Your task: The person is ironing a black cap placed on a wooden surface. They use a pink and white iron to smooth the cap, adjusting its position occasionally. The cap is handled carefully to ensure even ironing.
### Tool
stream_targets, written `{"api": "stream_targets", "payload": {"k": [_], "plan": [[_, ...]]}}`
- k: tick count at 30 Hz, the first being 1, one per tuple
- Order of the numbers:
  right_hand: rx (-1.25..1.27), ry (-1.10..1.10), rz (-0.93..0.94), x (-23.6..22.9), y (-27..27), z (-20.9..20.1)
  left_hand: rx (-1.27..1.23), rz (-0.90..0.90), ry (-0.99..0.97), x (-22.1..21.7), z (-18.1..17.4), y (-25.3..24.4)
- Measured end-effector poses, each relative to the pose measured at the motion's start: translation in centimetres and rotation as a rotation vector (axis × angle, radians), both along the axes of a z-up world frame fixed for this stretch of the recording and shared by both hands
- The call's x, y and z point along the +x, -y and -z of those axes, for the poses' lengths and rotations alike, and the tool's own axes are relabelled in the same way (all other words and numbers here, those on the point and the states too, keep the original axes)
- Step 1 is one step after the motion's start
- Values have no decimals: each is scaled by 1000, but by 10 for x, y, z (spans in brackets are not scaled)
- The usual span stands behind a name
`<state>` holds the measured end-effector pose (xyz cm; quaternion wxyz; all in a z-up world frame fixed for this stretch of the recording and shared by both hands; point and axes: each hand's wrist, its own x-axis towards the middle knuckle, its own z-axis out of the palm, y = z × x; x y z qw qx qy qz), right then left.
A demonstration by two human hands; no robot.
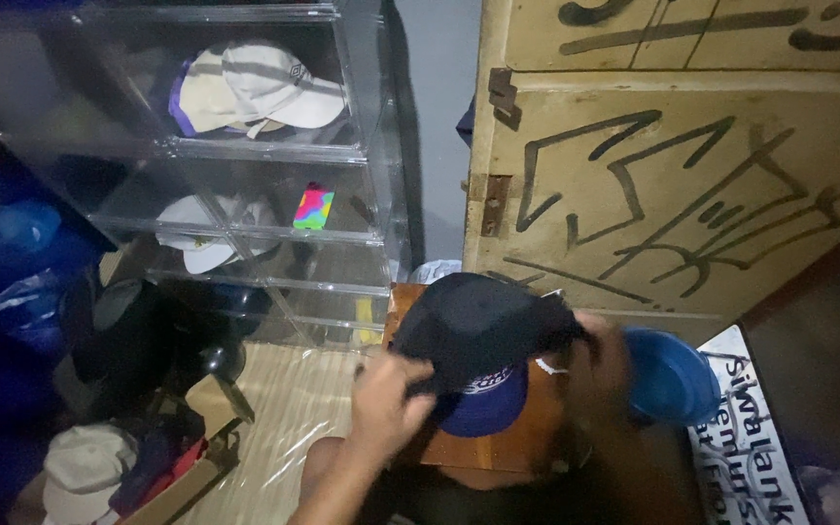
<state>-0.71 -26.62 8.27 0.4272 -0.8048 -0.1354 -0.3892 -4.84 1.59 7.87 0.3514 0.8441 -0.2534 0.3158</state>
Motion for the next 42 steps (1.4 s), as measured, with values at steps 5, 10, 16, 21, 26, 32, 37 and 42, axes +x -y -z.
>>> {"api": "stream_targets", "payload": {"k": [5, 10, 16, 21, 26, 32, 37, 42], "plan": [[-9, -468, 105, -36, 43, 78, 117, 202, -37, -41, 31, 17], [-30, -1026, 193, -44, 51, 83, 284, 326, -313, -52, 71, 33], [2, -1101, 227, -23, 42, 114, 268, 419, -578, -44, 57, 39], [585, -1029, 119, -3, 47, 163, -4, 331, -564, -44, 56, 29], [593, -1063, 86, -1, 24, 142, -355, -221, -586, 15, 101, -8], [207, -901, 10, 29, 6, 193, -324, -247, -761, 45, 119, -9], [-485, -604, 160, 35, -10, 173, -285, -329, -668, 41, 139, -2], [-725, -120, 259, 38, 30, 192, -15, -461, -714, 47, 159, -36]]}}
